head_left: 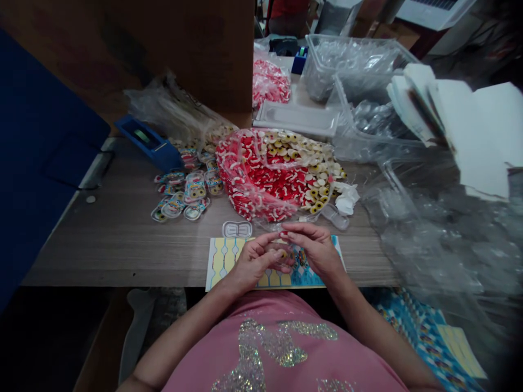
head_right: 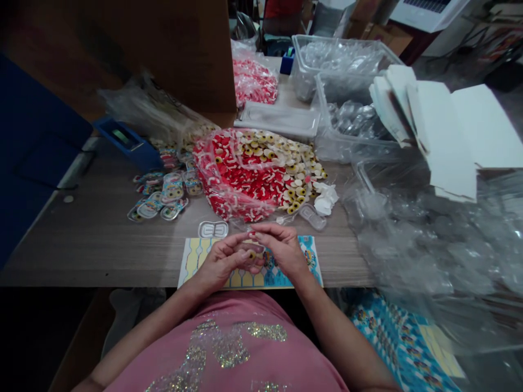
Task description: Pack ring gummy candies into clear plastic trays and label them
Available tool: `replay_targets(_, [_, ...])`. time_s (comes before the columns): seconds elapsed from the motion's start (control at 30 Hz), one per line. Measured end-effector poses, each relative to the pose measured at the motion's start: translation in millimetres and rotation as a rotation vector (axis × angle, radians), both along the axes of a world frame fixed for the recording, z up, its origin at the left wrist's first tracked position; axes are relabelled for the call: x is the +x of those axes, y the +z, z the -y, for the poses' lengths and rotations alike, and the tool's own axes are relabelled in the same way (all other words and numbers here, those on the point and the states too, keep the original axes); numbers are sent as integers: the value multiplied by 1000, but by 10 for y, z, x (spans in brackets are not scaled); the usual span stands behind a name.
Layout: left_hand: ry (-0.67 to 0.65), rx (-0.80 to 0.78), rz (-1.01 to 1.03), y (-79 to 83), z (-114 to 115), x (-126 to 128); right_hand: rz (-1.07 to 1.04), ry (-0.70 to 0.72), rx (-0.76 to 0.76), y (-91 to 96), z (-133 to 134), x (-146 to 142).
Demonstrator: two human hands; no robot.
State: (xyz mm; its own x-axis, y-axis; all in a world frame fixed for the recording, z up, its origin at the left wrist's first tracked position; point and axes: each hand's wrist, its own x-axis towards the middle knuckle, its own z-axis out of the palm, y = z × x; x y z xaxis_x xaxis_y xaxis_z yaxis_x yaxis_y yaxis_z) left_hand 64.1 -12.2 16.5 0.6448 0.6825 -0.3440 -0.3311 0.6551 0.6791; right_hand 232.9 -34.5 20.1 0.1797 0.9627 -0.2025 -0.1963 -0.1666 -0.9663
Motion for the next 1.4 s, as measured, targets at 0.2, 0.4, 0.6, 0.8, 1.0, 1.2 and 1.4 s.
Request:
replay_targets(0.2, [-68, -12, 36, 28, -24, -57, -45, 1, 22, -41, -25, -76])
replay_targets(0.4, [-185, -126, 64, 70, -113, -51, 182, 11, 86, -31, -136, -166])
replay_targets(0.6, [31, -126, 49, 61, -142, 53, 156, 34, 63, -102, -200, -193])
replay_targets(0.8, [222, -107, 21, 51, -122, 73, 301, 69, 130, -138, 0, -192])
replay_targets(1.0, [136, -72, 65, 59, -84, 55, -73, 14, 67, -29, 26, -224])
replay_targets(1.2, [31, -88, 85, 46, -68, -22, -117, -18, 37, -4, 6, -246])
replay_targets(1.4, [204, 47, -68, -39, 23, 14, -24, -28, 135, -89, 49, -293])
